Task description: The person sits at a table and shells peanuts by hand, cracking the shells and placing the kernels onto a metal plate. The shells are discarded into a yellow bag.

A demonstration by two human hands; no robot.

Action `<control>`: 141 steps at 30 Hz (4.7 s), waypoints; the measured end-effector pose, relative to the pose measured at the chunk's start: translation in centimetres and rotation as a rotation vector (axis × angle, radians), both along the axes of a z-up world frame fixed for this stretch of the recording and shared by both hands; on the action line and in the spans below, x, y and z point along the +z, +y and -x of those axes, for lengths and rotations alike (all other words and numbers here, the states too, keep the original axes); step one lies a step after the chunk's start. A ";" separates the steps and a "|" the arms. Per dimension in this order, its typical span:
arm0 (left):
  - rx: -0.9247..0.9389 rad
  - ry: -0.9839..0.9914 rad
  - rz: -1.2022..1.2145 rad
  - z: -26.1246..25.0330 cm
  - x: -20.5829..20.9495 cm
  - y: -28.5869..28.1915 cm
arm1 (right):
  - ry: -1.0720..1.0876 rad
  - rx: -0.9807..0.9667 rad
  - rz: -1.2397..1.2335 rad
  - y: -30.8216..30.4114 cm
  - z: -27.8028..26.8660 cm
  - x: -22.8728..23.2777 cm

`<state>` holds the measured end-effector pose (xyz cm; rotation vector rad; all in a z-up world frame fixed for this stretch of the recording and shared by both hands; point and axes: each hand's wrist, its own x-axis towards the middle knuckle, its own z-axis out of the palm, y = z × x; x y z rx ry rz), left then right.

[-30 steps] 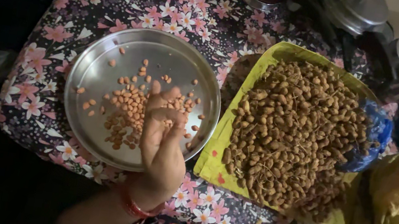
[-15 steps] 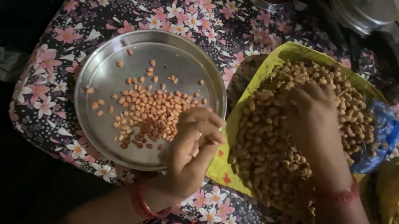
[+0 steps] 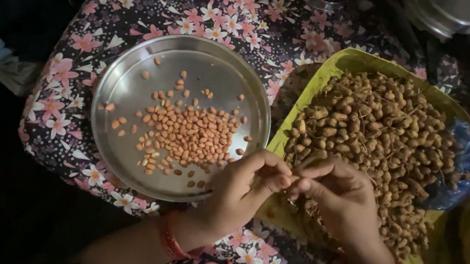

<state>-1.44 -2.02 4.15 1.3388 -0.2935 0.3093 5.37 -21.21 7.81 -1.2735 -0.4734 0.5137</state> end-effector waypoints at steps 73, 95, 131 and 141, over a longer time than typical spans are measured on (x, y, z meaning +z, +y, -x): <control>-0.276 0.408 0.267 -1.3 -2.6 -1.1 | -0.884 -0.211 0.643 -0.2 -0.7 2.6; -0.057 -0.102 -1.216 0.2 -2.5 -2.2 | -0.840 -0.185 0.623 -1.2 -1.4 3.3; 0.056 -0.223 -1.151 -0.2 -2.1 -1.9 | -0.819 -0.167 0.603 -0.7 -1.5 3.0; 0.403 -0.124 -0.895 -1.3 -1.9 -0.1 | -0.705 -0.167 0.586 -1.2 -1.6 2.6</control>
